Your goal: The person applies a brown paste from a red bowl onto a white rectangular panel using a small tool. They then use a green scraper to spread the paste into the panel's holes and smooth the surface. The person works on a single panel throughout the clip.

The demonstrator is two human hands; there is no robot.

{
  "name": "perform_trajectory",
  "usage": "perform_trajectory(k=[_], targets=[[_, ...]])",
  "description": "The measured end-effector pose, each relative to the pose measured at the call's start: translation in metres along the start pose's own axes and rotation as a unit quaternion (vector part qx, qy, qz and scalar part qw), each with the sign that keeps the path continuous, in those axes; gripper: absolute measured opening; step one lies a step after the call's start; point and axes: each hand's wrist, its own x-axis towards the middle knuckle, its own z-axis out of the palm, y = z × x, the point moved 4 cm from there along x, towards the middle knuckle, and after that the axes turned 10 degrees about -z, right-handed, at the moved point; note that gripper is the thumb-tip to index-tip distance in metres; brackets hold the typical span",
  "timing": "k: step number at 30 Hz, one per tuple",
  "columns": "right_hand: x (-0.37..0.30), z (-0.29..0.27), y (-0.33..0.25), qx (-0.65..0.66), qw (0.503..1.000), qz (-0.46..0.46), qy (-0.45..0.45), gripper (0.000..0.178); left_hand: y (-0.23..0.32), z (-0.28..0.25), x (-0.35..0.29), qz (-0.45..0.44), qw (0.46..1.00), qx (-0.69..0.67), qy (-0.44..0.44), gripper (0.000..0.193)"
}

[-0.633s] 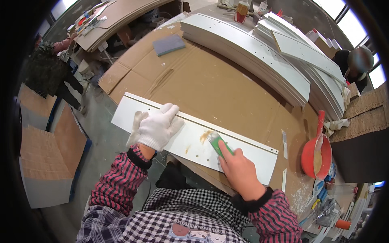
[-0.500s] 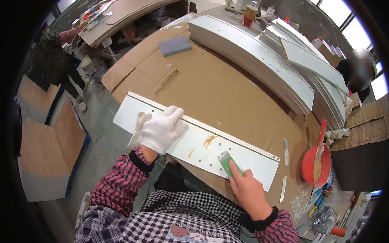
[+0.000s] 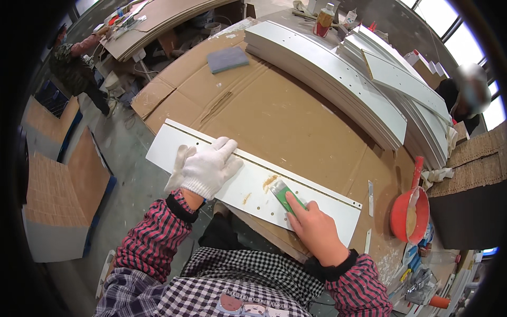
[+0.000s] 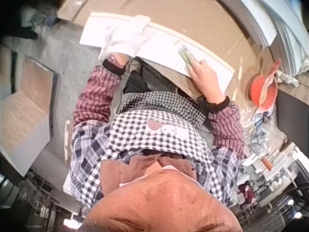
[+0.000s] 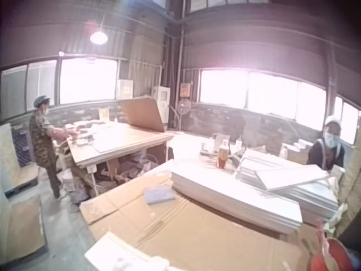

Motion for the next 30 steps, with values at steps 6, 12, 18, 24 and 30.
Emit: perform_trajectory(k=[6, 12, 18, 24, 30], targets=[[0.013, 0.0, -0.005, -0.013, 1.0, -0.006, 0.002, 0.048, -0.006, 0.01, 0.003, 0.013, 0.999, -0.016, 0.038, 0.035], [-0.013, -0.004, 0.0, -0.01, 1.0, -0.002, -0.018, 0.045, -0.009, 0.008, 0.004, 0.02, 0.998, -0.026, 0.05, 0.034], [0.017, 0.001, 0.003, -0.015, 0.999, -0.027, -0.008, 0.049, -0.01, 0.004, 0.003, -0.012, 1.0, -0.008, 0.004, 0.037], [0.022, -0.008, 0.005, -0.015, 0.999, -0.03, 0.02, 0.045, -0.011, 0.006, 0.007, 0.013, 1.0, -0.012, 0.015, 0.04], [0.012, -0.016, 0.017, -0.019, 0.999, -0.035, -0.015, 0.046, -0.011, 0.0, 0.004, -0.011, 1.0, -0.016, 0.004, 0.039]])
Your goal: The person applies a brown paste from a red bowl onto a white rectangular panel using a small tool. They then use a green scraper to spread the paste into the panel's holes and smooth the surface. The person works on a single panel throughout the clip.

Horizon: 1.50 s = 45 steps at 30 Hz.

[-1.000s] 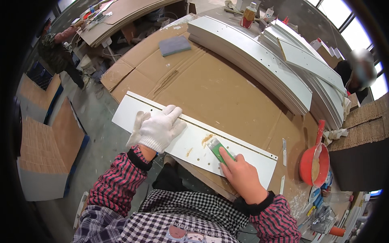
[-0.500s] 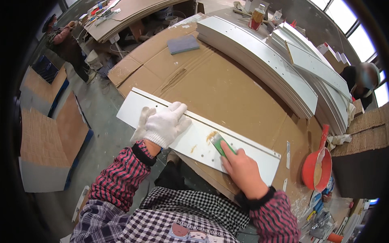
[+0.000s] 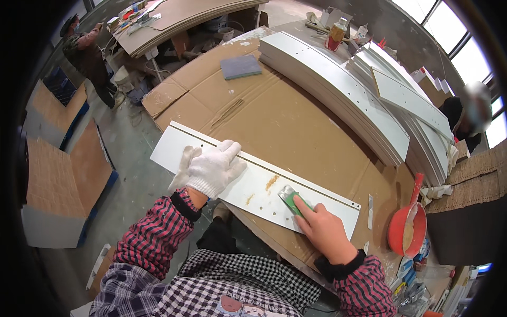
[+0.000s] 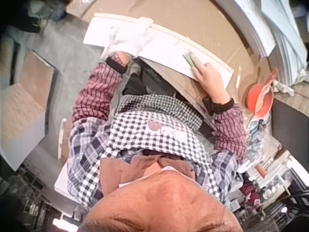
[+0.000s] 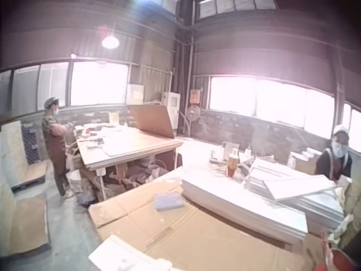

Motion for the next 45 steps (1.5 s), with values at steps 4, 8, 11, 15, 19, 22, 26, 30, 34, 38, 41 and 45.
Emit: perform_trajectory(k=[4, 8, 11, 15, 19, 22, 26, 30, 34, 38, 41, 45], targets=[[-0.021, 0.008, -0.004, -0.006, 1.0, -0.002, -0.017, 0.047, -0.013, 0.014, 0.007, 0.016, 1.0, -0.005, -0.003, 0.039], [0.02, 0.013, -0.016, 0.002, 1.0, -0.002, 0.019, 0.048, -0.001, 0.002, 0.006, -0.014, 1.0, 0.022, -0.003, 0.04], [0.019, 0.017, -0.023, 0.018, 1.0, 0.003, 0.005, 0.048, -0.009, 0.004, 0.001, -0.02, 1.0, 0.007, -0.004, 0.04], [0.009, 0.014, -0.019, 0.005, 1.0, 0.011, 0.012, 0.048, -0.006, 0.004, 0.004, -0.005, 0.999, 0.024, 0.044, 0.04], [0.048, 0.02, -0.024, 0.003, 0.999, -0.003, 0.047, 0.046, -0.008, 0.005, 0.008, 0.013, 0.999, 0.026, 0.027, 0.039], [0.034, 0.011, -0.024, -0.009, 1.0, 0.0, 0.006, 0.049, -0.011, 0.007, 0.002, 0.006, 0.998, -0.013, 0.055, 0.037], [0.001, 0.01, -0.014, -0.006, 0.999, 0.01, -0.035, 0.052, -0.012, 0.01, 0.004, 0.019, 0.996, 0.013, 0.089, 0.024], [0.035, 0.013, -0.018, 0.007, 1.0, 0.0, 0.004, 0.05, -0.009, 0.009, 0.005, 0.042, 0.991, 0.001, 0.126, 0.018], [0.04, 0.012, -0.024, -0.002, 1.0, 0.011, 0.001, 0.049, -0.013, 0.007, 0.004, 0.041, 0.991, 0.011, 0.124, 0.016], [0.014, 0.008, -0.009, -0.005, 0.999, 0.03, -0.009, 0.052, -0.011, 0.006, 0.007, 0.028, 0.994, 0.01, 0.102, 0.017], [0.045, 0.012, -0.011, 0.011, 1.0, 0.008, 0.02, 0.05, -0.006, 0.01, 0.006, 0.031, 0.991, -0.039, 0.125, 0.016], [0.049, 0.005, -0.015, 0.028, 0.999, -0.011, 0.032, 0.047, -0.014, 0.006, 0.004, 0.026, 0.991, -0.007, 0.128, 0.016]])
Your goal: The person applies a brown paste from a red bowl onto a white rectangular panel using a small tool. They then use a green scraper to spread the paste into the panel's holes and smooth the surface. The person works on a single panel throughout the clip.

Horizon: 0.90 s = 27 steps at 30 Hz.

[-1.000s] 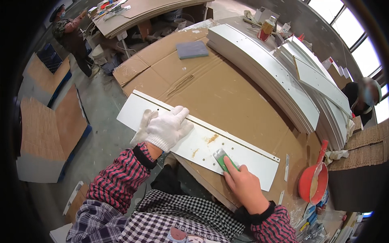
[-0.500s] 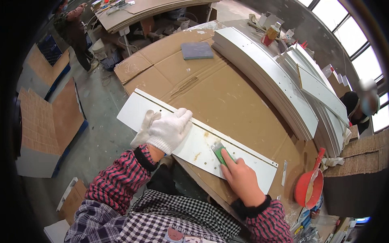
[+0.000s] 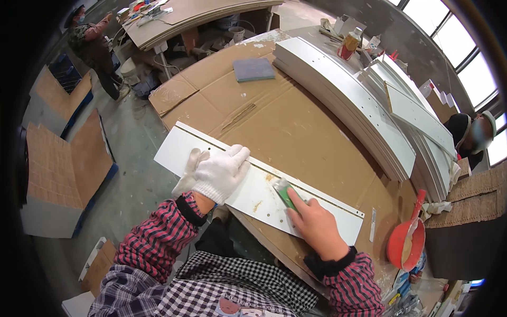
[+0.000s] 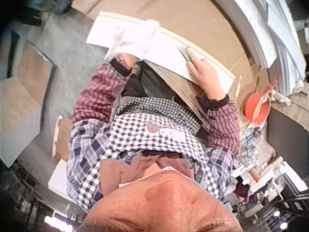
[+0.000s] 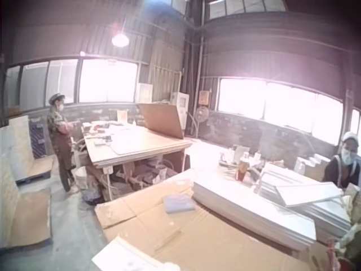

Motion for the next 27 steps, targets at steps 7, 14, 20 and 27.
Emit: perform_trajectory(k=[7, 14, 20, 27], targets=[[-0.048, -0.006, 0.008, -0.023, 0.998, 0.004, -0.062, 0.047, 0.006, 0.0, 0.002, -0.009, 1.0, 0.001, -0.018, 0.016], [-0.008, 0.001, -0.01, -0.023, 0.997, -0.033, -0.06, 0.049, 0.002, -0.001, 0.001, 0.0, 1.0, -0.004, 0.006, 0.016], [0.0, 0.007, -0.011, -0.014, 0.998, -0.024, -0.057, 0.048, 0.006, 0.001, 0.001, -0.02, 1.0, 0.0, -0.013, 0.016], [-0.032, -0.032, 0.032, 0.13, 0.981, 0.087, 0.119, 0.076, 0.005, -0.002, 0.002, -0.005, 1.0, 0.001, 0.0, 0.017]])
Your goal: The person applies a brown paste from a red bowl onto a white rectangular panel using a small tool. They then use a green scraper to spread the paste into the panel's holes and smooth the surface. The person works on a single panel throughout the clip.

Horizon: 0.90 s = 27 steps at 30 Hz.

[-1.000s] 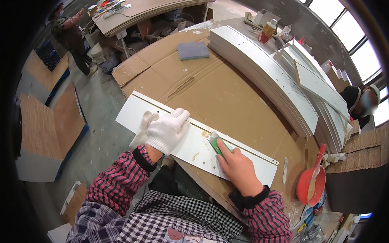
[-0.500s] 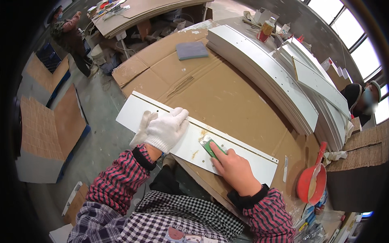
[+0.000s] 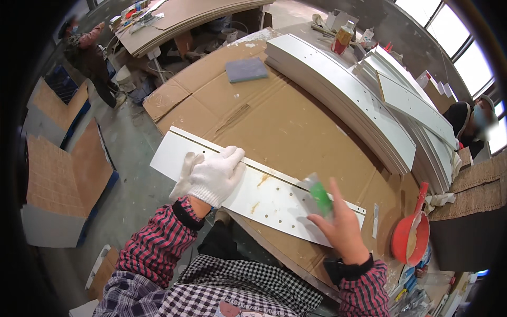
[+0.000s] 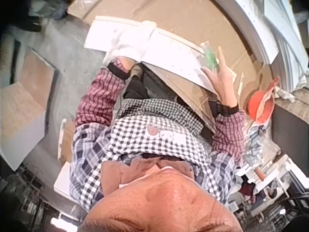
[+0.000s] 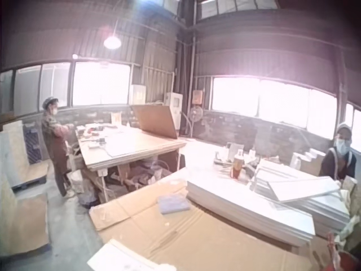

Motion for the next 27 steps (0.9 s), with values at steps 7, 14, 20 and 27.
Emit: perform_trajectory(k=[7, 14, 20, 27], targets=[[-0.04, -0.005, 0.017, -0.083, 0.996, -0.022, -0.038, 0.061, 0.003, -0.002, 0.0, 0.0, 1.0, -0.004, 0.015, 0.016], [-0.006, 0.049, -0.037, -0.06, 0.979, -0.056, -0.188, 0.068, 0.009, -0.004, 0.0, -0.007, 1.0, -0.004, 0.004, 0.021], [-0.014, 0.061, -0.065, 0.034, 0.944, -0.164, -0.285, 0.073, 0.011, -0.006, 0.001, -0.017, 1.0, -0.009, -0.011, 0.022], [-0.034, 0.027, -0.005, -0.064, 0.99, -0.051, -0.114, 0.06, 0.011, -0.007, 0.0, -0.035, 0.999, -0.008, -0.02, 0.021]])
